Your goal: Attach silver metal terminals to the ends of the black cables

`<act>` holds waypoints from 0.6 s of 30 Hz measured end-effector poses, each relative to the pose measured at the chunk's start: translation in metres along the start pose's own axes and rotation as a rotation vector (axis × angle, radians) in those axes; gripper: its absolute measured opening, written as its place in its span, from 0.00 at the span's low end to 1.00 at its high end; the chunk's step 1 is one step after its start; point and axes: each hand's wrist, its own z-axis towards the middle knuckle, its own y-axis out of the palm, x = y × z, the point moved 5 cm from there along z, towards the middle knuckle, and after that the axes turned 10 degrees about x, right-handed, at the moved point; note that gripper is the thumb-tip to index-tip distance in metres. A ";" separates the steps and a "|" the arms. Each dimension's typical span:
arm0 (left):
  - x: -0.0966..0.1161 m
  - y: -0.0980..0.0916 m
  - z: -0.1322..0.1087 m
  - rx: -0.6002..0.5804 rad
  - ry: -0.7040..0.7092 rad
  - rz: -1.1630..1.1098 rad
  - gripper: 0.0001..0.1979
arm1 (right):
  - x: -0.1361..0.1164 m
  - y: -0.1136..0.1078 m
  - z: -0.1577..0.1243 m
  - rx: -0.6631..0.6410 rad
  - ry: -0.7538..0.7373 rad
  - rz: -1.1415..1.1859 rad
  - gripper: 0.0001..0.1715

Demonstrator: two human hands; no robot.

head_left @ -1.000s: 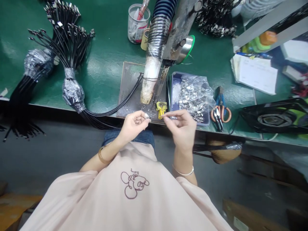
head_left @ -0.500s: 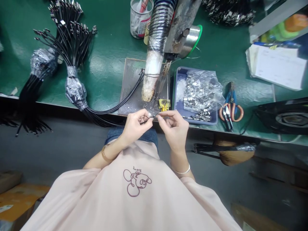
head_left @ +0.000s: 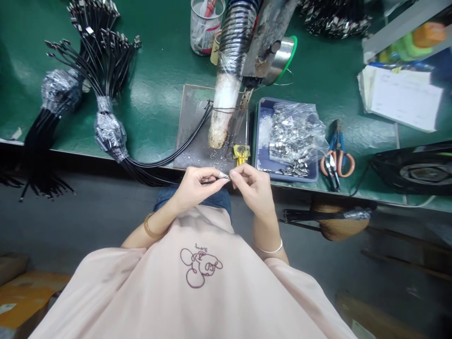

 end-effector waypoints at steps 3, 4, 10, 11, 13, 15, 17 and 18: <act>-0.002 -0.002 0.001 0.034 -0.029 -0.015 0.09 | 0.000 -0.002 -0.001 0.053 0.000 -0.018 0.20; -0.003 -0.004 0.002 0.048 -0.044 -0.031 0.09 | -0.001 -0.007 -0.002 0.149 -0.033 -0.037 0.18; -0.006 -0.009 0.012 0.045 -0.152 -0.148 0.13 | -0.002 -0.023 -0.014 0.516 -0.165 0.096 0.08; -0.006 -0.009 0.014 0.041 -0.168 -0.165 0.13 | -0.004 -0.022 -0.015 0.501 -0.197 0.065 0.07; -0.007 -0.008 0.016 0.037 -0.191 -0.197 0.13 | -0.010 -0.018 -0.015 0.451 -0.329 -0.057 0.05; -0.007 -0.006 0.018 0.033 -0.199 -0.223 0.14 | -0.017 -0.011 -0.015 0.396 -0.504 -0.194 0.07; -0.006 -0.004 0.020 0.043 -0.192 -0.228 0.15 | -0.021 -0.004 -0.015 0.356 -0.620 -0.279 0.08; -0.005 -0.003 0.021 0.057 -0.184 -0.220 0.16 | -0.020 -0.001 -0.014 0.351 -0.640 -0.299 0.08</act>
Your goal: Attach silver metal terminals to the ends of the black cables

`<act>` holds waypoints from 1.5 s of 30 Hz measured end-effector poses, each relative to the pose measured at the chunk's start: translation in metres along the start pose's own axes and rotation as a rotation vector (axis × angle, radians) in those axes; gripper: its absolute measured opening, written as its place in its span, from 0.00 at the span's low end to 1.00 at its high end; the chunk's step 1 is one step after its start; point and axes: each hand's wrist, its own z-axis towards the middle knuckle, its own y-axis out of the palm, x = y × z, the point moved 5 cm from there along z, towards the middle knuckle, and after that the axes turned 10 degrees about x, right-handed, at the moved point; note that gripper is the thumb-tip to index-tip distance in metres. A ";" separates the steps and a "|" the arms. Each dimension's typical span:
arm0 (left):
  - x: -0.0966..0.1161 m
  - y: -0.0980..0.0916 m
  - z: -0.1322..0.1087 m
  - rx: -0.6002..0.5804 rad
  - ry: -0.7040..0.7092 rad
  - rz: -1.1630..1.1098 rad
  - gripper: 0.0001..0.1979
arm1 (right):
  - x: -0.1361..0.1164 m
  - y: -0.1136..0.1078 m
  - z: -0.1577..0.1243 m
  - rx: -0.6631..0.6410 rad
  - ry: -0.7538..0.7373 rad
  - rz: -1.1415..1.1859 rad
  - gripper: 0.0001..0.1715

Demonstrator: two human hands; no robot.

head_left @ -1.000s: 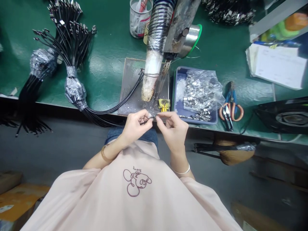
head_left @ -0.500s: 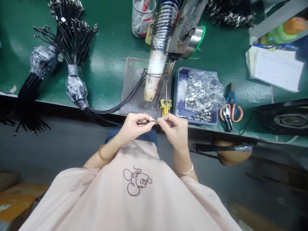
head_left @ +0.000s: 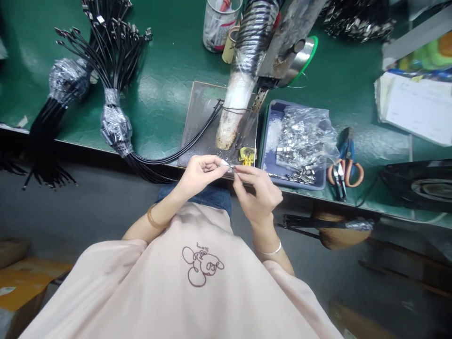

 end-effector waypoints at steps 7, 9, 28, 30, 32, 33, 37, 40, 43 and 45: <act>0.006 0.004 0.006 0.074 0.098 0.053 0.16 | 0.007 0.009 -0.002 0.053 0.132 0.058 0.09; 0.006 0.004 0.007 0.091 0.121 0.077 0.16 | 0.009 0.011 0.000 0.052 0.154 0.072 0.10; 0.004 0.001 0.006 0.074 0.132 0.161 0.11 | 0.007 0.006 0.001 0.004 0.143 0.117 0.13; 0.003 0.002 0.006 0.086 0.133 0.165 0.10 | 0.008 0.007 0.002 0.003 0.157 0.119 0.12; 0.004 0.002 0.007 0.108 0.131 0.162 0.10 | 0.009 0.008 0.003 0.002 0.167 0.123 0.12; 0.005 0.002 0.007 0.119 0.132 0.159 0.10 | 0.010 0.009 0.004 0.002 0.169 0.125 0.12; 0.008 0.003 0.008 0.131 0.144 0.144 0.10 | 0.009 0.009 0.007 0.016 0.177 0.120 0.12; 0.007 0.002 0.007 0.114 0.136 0.142 0.10 | 0.007 0.007 0.007 0.003 0.171 0.120 0.12; 0.005 0.002 0.005 0.078 0.121 0.159 0.10 | 0.006 0.005 0.005 -0.022 0.156 0.128 0.13; 0.004 0.002 0.004 0.060 0.126 0.177 0.10 | 0.005 0.004 0.004 -0.026 0.153 0.135 0.13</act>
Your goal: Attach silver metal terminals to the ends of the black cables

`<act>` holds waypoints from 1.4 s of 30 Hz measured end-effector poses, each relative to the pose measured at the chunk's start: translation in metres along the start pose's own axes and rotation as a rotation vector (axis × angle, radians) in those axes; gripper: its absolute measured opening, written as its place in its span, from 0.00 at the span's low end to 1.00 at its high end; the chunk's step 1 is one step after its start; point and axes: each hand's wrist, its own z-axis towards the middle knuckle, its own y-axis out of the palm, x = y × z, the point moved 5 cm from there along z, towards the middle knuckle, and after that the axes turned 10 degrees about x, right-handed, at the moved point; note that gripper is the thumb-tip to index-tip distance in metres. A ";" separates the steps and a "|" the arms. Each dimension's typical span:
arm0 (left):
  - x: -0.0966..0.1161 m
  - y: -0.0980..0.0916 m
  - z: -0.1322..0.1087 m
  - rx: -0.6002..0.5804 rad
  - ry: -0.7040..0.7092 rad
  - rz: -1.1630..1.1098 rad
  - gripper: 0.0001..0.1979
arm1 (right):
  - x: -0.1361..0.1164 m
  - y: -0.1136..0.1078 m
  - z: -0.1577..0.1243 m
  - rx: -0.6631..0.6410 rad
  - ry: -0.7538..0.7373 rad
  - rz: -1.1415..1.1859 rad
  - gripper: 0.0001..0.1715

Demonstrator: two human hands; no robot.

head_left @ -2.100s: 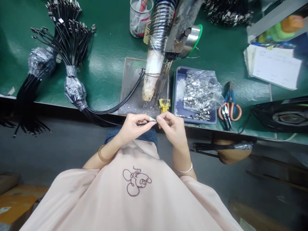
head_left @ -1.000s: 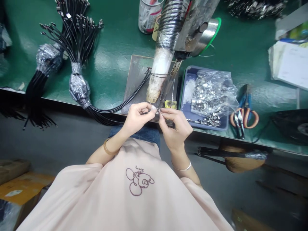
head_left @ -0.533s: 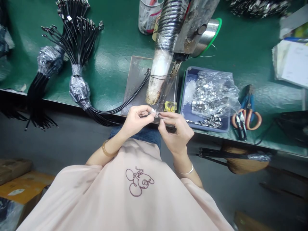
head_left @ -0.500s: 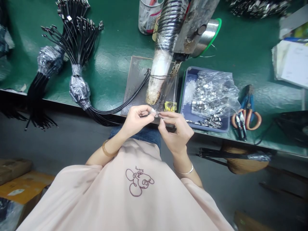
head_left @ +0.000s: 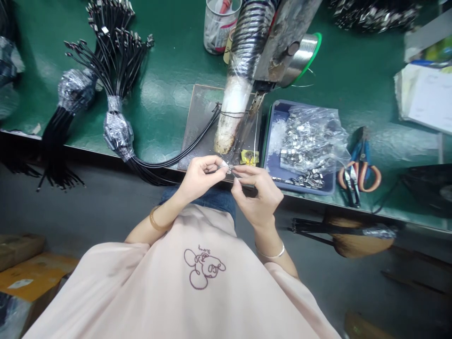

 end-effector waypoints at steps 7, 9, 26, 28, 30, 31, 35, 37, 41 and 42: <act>0.002 0.001 -0.010 -0.143 0.059 0.098 0.07 | 0.007 -0.007 -0.001 -0.016 0.127 0.051 0.07; 0.003 0.003 -0.019 -0.306 0.111 0.205 0.07 | 0.008 -0.021 0.001 0.082 0.149 0.083 0.05; -0.001 -0.083 0.009 0.264 0.571 0.986 0.18 | 0.084 -0.042 0.038 -0.664 0.589 0.034 0.22; 0.002 -0.084 0.007 0.241 0.590 0.912 0.17 | 0.085 -0.043 0.040 -0.668 0.599 0.030 0.22; 0.006 -0.085 0.004 0.225 0.619 0.840 0.15 | 0.086 -0.050 0.041 -0.636 0.572 -0.042 0.19; 0.008 -0.086 0.002 0.226 0.641 0.809 0.14 | 0.087 -0.055 0.041 -0.608 0.555 -0.085 0.18; 0.013 -0.089 -0.002 0.257 0.694 0.749 0.12 | 0.091 -0.071 0.041 -0.447 0.507 -0.199 0.13; 0.012 -0.089 -0.001 0.279 0.677 0.772 0.12 | 0.093 -0.070 0.041 -0.405 0.468 -0.221 0.10; 0.009 -0.094 0.002 0.400 0.586 0.772 0.10 | 0.093 -0.050 0.039 -0.398 0.363 -0.284 0.08; 0.007 -0.097 0.003 0.447 0.538 0.715 0.09 | 0.093 -0.044 0.039 -0.399 0.334 -0.302 0.09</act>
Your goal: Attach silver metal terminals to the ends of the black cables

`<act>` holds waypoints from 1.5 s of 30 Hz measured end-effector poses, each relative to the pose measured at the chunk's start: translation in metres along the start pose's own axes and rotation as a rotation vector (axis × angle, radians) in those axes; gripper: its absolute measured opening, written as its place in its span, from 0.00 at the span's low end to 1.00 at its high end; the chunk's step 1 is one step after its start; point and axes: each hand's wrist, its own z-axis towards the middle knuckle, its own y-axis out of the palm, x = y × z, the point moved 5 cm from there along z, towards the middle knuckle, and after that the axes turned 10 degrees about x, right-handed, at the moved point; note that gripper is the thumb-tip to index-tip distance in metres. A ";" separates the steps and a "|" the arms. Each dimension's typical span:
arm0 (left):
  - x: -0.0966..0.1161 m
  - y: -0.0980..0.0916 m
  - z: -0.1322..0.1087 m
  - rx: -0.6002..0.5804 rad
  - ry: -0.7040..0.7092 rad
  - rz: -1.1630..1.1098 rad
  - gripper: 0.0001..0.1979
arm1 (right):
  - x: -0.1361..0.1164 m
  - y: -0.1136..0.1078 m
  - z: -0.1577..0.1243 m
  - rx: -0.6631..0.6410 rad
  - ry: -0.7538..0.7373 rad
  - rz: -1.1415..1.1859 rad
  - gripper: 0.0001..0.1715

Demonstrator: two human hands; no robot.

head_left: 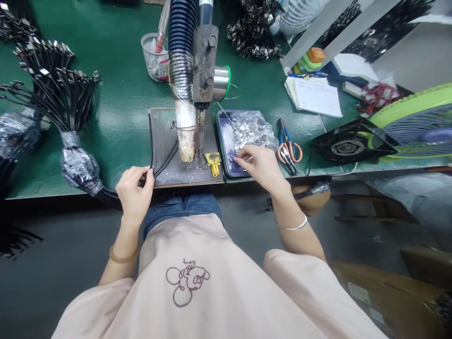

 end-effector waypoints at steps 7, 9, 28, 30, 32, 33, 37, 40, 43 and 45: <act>-0.001 -0.005 0.002 0.074 -0.382 -0.487 0.06 | -0.007 0.014 0.001 -0.041 -0.105 -0.105 0.10; 0.017 -0.003 0.005 -0.118 -0.348 -0.580 0.07 | -0.006 0.013 0.000 -0.031 -0.107 -0.120 0.10; 0.069 0.068 -0.043 -0.551 -0.743 -0.927 0.13 | -0.040 -0.002 -0.049 0.506 0.082 0.461 0.09; 0.070 0.066 -0.042 -0.540 -0.724 -0.911 0.13 | -0.058 0.008 -0.055 0.538 -0.001 0.457 0.05; 0.071 0.066 -0.042 -0.532 -0.703 -0.899 0.13 | -0.070 0.018 -0.058 0.534 -0.058 0.487 0.04; 0.071 0.066 -0.042 -0.531 -0.698 -0.897 0.13 | -0.074 0.022 -0.059 0.518 -0.070 0.509 0.05; 0.071 0.067 -0.041 -0.540 -0.694 -0.901 0.14 | -0.081 0.029 -0.062 0.458 -0.122 0.523 0.06; 0.072 0.067 -0.041 -0.543 -0.695 -0.906 0.16 | -0.086 0.029 -0.064 0.447 -0.204 0.506 0.08; 0.073 0.065 -0.039 -0.538 -0.688 -0.902 0.17 | -0.080 0.029 -0.063 0.489 -0.097 0.580 0.07; 0.074 0.064 -0.039 -0.526 -0.657 -0.893 0.18 | -0.074 0.030 -0.060 0.478 0.026 0.616 0.05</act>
